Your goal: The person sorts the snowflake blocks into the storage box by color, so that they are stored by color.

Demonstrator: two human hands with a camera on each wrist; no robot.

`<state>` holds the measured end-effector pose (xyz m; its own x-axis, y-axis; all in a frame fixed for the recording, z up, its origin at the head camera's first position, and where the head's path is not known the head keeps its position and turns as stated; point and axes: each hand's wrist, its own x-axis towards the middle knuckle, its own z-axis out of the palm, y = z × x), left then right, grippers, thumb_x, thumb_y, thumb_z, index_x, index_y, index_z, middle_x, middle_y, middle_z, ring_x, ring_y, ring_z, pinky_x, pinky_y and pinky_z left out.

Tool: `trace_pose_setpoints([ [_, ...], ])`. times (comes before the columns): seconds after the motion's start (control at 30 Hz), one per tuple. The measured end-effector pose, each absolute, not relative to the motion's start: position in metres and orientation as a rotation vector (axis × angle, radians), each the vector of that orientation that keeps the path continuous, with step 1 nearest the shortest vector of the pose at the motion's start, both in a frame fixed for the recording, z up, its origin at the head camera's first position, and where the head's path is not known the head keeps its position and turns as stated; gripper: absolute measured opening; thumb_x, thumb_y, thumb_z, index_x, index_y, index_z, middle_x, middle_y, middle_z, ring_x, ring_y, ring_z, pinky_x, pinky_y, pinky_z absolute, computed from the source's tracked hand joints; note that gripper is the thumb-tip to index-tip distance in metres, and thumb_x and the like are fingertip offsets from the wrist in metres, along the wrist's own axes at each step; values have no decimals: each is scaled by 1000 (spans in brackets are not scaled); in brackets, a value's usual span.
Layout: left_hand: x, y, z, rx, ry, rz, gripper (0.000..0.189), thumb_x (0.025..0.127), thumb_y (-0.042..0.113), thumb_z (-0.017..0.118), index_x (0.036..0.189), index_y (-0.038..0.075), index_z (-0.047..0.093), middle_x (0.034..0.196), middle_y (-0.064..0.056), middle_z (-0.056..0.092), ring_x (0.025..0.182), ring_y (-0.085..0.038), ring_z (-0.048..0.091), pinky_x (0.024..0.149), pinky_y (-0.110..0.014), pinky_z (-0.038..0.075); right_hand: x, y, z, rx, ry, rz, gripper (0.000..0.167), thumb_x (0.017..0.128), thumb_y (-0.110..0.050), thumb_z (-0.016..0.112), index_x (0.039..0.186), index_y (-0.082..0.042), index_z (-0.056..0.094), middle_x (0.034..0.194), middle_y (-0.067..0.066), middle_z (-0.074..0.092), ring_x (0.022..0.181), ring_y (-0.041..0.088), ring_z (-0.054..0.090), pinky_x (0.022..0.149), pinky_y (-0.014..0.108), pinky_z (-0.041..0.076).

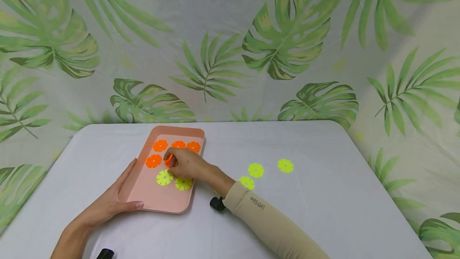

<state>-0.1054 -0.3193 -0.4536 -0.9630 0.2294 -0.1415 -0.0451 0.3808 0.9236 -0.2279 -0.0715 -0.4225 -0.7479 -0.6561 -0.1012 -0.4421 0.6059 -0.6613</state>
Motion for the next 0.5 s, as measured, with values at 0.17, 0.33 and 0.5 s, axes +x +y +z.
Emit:
trace_pose_setpoints([
  [0.17,-107,-318,-452,140,2376,1622,116,87,15,80,166,46,1,178,-2,-4,155,-31,7,120,-23,15,-230,-62,-420,-904,2407,-1067,31,94,-9,76,123,-10,65,93,-3,66,80,7,59,67,15,49],
  [0.33,-108,-318,-451,129,2367,1634,118,85,12,81,166,45,1,178,-3,-5,154,-40,3,116,-73,3,-232,-48,-416,-995,2396,-1133,30,95,-7,74,123,-5,66,98,1,70,87,7,60,74,13,49],
  [0.5,-108,-318,-452,113,2379,1614,119,85,13,82,166,45,0,178,-4,-4,154,-40,4,115,-75,4,-235,-31,-411,-1032,2392,-1233,30,94,-5,75,123,-2,68,99,4,70,91,9,61,79,14,51],
])
